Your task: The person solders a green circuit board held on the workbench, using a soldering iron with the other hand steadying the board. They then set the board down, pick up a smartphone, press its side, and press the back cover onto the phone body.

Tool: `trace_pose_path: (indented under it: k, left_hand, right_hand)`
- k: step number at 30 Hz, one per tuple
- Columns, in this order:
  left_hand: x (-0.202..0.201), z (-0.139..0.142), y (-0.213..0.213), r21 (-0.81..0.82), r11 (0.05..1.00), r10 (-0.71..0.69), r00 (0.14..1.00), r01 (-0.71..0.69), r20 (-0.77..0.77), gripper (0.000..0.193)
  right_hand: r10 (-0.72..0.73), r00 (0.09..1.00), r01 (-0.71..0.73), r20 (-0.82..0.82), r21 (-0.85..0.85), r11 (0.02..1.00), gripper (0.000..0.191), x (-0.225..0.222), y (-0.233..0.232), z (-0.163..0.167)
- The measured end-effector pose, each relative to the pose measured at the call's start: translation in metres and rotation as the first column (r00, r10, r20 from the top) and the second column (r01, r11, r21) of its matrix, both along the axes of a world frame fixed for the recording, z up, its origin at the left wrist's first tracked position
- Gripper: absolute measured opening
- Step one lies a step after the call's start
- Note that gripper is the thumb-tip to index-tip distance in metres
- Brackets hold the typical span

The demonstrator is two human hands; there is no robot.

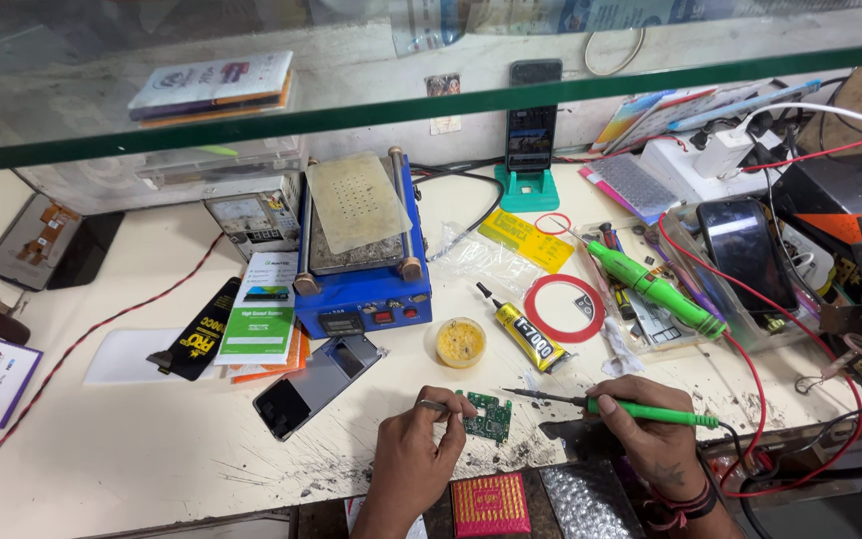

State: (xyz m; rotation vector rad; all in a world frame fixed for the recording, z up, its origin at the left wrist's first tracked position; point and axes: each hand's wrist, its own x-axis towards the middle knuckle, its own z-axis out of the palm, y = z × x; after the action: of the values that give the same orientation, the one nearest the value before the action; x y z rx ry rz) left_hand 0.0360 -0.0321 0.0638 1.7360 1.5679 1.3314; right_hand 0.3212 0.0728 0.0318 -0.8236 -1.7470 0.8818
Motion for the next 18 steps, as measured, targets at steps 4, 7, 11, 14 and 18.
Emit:
trace_pose_path:
  k: [4,7,11,14,18]
  left_hand:
    - [0.000,-0.001,0.001,-0.046,0.999,0.014,1.000,-0.014,-0.001,0.011]
    - [0.002,0.000,0.002,0.069,0.998,0.005,1.000,-0.004,-0.017,0.013]
    - [0.007,0.001,0.003,0.073,0.997,0.018,0.998,-0.014,-0.054,0.013]
    - [0.011,0.000,0.005,0.050,0.999,0.018,0.999,-0.017,-0.028,0.013]
    - [0.010,-0.002,0.006,0.067,0.998,0.013,0.999,-0.011,-0.032,0.013]
  right_hand:
    - [-0.027,0.999,0.028,0.032,-0.016,0.999,0.013,0.002,0.001,-0.003]
    - [-0.047,0.999,0.047,0.004,0.021,0.999,0.013,0.005,0.003,-0.006]
    - [-0.116,0.976,0.106,-0.183,-0.062,0.992,0.014,0.007,0.002,-0.010]
    - [-0.120,0.976,0.113,-0.179,-0.050,0.992,0.013,0.010,0.002,-0.009]
    - [-0.060,0.997,0.061,-0.049,0.022,0.998,0.012,0.011,0.003,-0.005]
